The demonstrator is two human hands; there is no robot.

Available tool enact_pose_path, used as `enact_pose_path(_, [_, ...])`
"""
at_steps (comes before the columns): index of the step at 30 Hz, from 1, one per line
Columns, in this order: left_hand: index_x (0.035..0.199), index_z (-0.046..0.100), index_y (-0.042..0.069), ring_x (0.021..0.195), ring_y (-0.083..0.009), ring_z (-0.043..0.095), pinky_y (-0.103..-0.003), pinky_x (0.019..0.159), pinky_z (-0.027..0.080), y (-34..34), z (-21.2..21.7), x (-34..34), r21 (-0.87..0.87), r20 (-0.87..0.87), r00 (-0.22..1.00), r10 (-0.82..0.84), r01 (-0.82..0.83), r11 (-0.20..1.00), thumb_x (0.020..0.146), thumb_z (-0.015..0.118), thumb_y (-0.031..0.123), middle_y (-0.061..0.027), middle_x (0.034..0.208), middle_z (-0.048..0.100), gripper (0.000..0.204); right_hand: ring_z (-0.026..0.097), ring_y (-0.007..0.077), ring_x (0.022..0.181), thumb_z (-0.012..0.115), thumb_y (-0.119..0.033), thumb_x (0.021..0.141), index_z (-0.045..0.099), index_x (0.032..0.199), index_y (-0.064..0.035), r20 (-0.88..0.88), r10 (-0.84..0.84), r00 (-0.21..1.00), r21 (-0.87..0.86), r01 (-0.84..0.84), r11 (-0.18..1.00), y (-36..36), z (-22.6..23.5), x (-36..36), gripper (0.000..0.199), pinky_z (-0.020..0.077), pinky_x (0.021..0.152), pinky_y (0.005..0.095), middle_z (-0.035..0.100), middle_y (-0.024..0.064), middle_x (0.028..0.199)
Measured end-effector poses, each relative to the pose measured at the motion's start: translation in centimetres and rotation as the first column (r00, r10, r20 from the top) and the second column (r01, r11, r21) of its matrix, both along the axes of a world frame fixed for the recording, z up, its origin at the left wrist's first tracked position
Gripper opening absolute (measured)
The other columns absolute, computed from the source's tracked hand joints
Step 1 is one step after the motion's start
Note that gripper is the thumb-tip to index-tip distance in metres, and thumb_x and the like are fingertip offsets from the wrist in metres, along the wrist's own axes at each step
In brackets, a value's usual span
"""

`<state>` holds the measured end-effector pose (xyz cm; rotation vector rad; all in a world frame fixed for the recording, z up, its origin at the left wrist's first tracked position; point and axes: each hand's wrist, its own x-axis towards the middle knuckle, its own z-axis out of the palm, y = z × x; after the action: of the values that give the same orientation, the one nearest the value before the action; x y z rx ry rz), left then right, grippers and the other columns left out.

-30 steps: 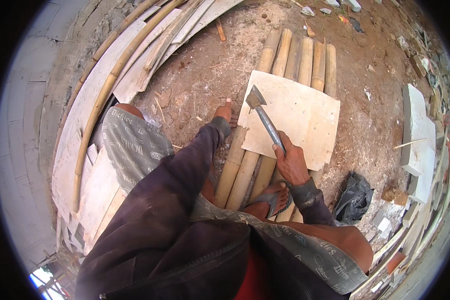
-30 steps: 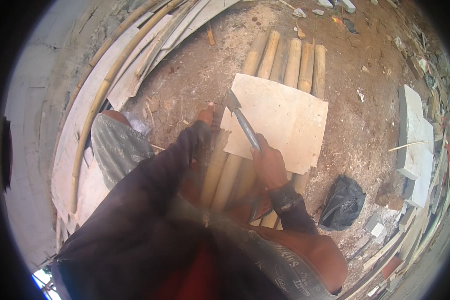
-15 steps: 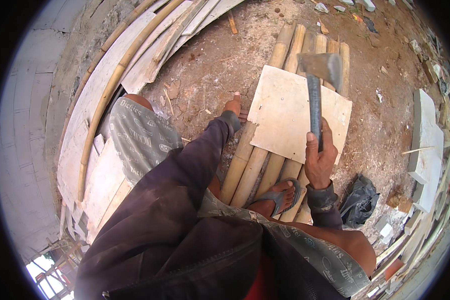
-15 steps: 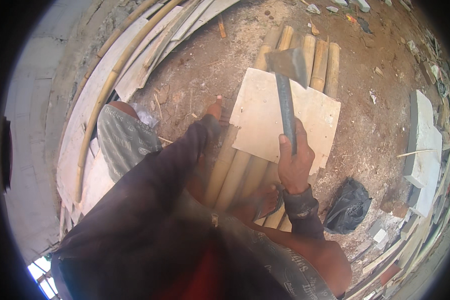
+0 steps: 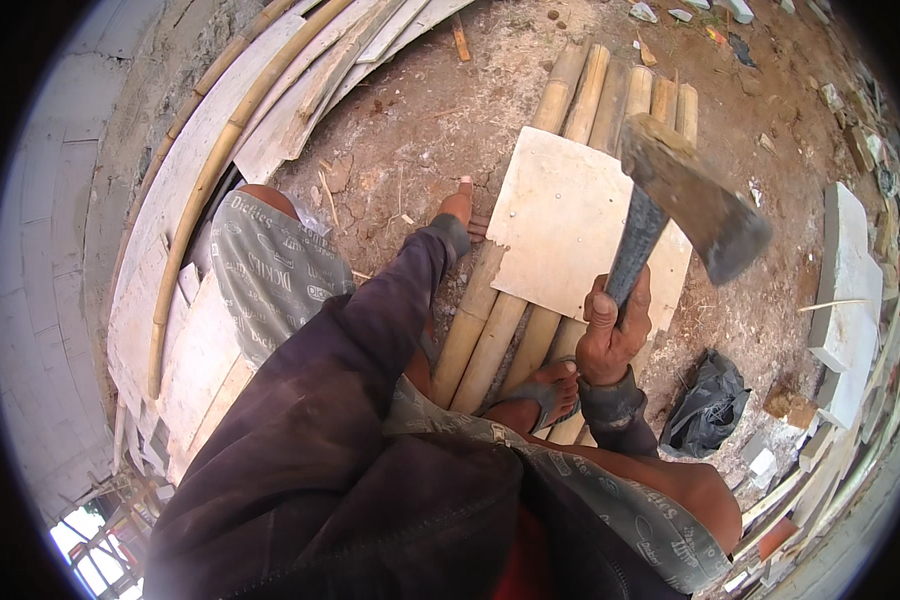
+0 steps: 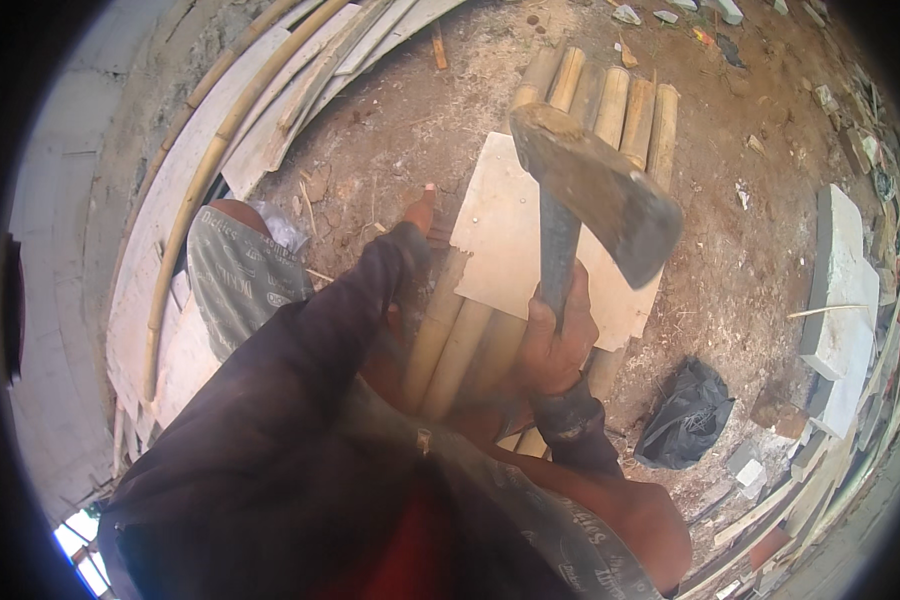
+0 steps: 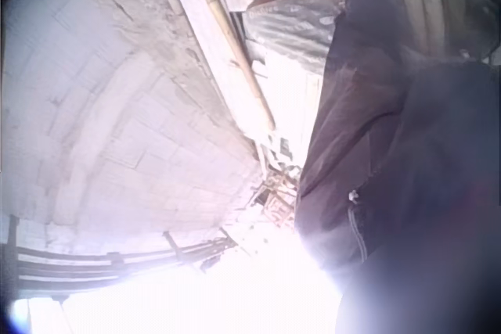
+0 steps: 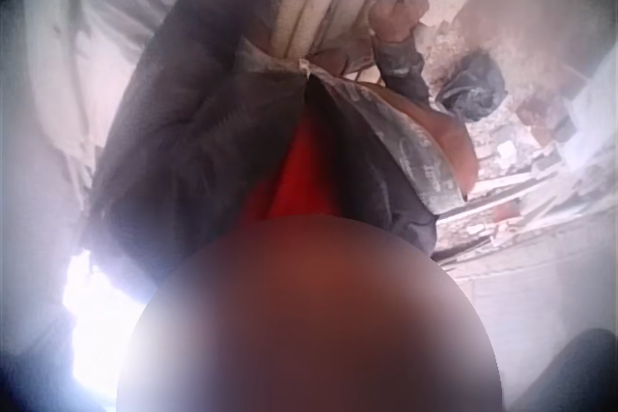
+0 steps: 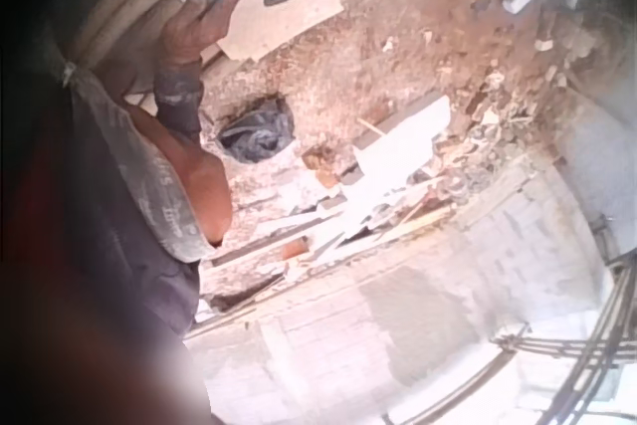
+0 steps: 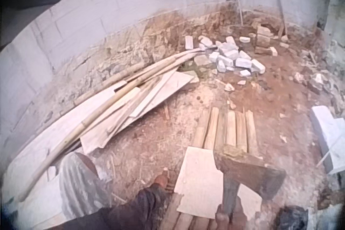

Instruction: The person uses a hammer to drive nails into a flat wooden board placed on bamboo poles. They repeatedly position the board, hammer nails, and adjust the bamboo poles on the ground. The person also moves a plastic bag and repositions the board and poles during the process.

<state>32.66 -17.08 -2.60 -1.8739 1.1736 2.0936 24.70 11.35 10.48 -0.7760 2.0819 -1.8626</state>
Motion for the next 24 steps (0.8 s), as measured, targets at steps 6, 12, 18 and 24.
enact_pose_path(6, [0.156,0.023,0.011,0.092,-0.0384,0.07,-0.05,0.085,0.054,-0.2,0.1,-0.2,-0.005,0.016,1.0,-0.007,0.007,1.0,0.093,0.029,0.076,-0.0285,0.104,0.07,0.09,0.07,0.0374,0.094,0.058,-0.019,0.098,0.046,0.139,0.0036,0.058,0.316,0.947,0.664,-0.273,0.696,-0.7,-1.1,0.1,0.048,0.0537,0.077,0.0422,0.067,0.0266,0.111])
enact_pose_path(12, [0.155,0.024,0.011,0.091,-0.041,0.069,-0.052,0.086,0.054,-0.4,0.2,-0.1,-0.006,0.024,0.999,-0.032,0.033,0.999,0.093,0.029,0.076,-0.0295,0.111,0.067,0.09,0.065,0.0411,0.093,0.059,-0.009,0.093,0.047,0.141,-0.0044,-0.209,0.156,0.965,0.256,-0.1,0.962,-0.3,-1.1,0.7,0.05,0.0521,0.079,0.0469,0.065,0.0227,0.103])
enact_pose_path(18, [0.152,0.023,0.008,0.095,-0.0429,0.067,-0.056,0.084,0.053,-1.6,-1.5,-0.3,-0.093,0.025,0.998,0.064,-0.061,0.994,0.096,0.038,0.069,-0.0267,0.107,0.067,0.085,0.064,0.0453,0.08,0.057,-0.024,0.096,0.054,0.129,-0.0011,0.296,0.265,0.918,0.586,-0.394,0.708,1.1,-3.4,-0.1,0.041,0.0494,0.069,0.052,0.065,0.029,0.085])
enact_pose_path(24, [0.106,0.061,-0.005,0.086,-0.0262,0.065,-0.038,0.081,0.05,-1.4,-0.7,-4.6,-0.889,0.192,0.947,-0.259,0.28,0.362,0.091,0.068,0.023,-0.0178,0.094,0.068,0.033,0.066,0.0381,0.084,0.063,-0.018,0.091,0.071,0.094,0.0023,0.03,-0.068,0.997,0.437,0.047,0.898,7.5,-3.7,-2.6,0.022,0.0517,0.075,0.0418,0.068,0.0241,0.09])
